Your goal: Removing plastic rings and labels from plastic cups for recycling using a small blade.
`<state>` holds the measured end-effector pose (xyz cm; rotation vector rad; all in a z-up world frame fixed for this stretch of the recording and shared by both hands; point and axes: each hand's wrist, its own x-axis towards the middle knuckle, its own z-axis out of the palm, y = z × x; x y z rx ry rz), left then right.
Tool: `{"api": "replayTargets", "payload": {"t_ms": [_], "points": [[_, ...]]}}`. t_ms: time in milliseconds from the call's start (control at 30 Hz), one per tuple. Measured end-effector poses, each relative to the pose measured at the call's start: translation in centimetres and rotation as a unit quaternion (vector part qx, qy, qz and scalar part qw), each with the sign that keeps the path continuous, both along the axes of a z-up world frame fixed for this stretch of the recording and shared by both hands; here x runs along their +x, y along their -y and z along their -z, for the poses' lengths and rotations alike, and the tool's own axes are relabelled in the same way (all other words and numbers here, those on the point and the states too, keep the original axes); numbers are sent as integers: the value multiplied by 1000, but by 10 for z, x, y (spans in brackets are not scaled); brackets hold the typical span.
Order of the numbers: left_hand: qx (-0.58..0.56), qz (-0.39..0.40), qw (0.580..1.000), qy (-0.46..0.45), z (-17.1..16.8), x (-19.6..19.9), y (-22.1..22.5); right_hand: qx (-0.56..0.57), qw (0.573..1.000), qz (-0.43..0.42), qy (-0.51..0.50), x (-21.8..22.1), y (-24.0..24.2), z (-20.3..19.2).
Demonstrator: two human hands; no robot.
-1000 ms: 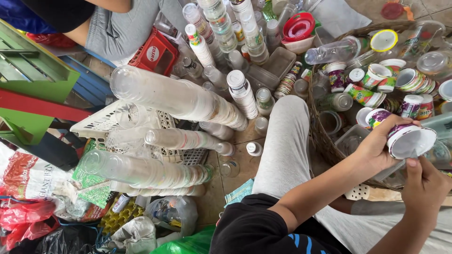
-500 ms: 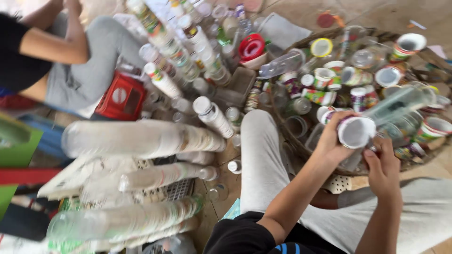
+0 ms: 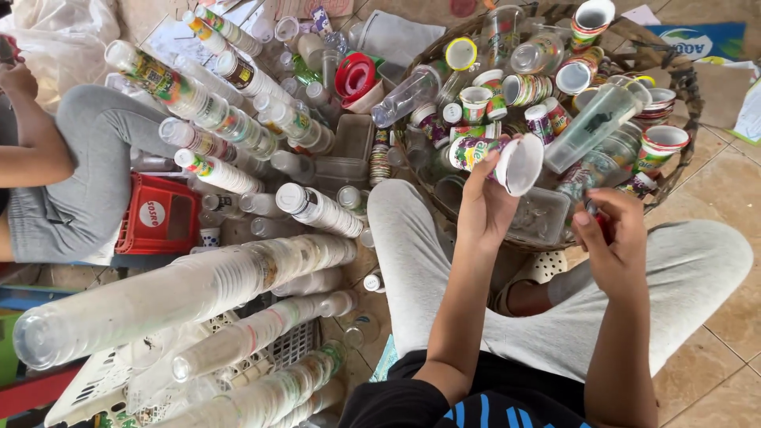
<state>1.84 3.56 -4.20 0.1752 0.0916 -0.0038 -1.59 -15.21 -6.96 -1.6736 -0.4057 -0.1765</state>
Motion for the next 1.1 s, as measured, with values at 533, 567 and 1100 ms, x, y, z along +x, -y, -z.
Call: {"api": "replayTargets", "payload": {"t_ms": [533,567,1100], "points": [[33,52,998,1,-34,-33,37,-56,988,62,130,-24,-24,-29],[40,48,998,-12,-39,-34,38,-84,983,71,147,-24,-25,-33],[146,-12,963,-228,-42,-19,70,-112,960,66,247,3,-13,-27]]}}
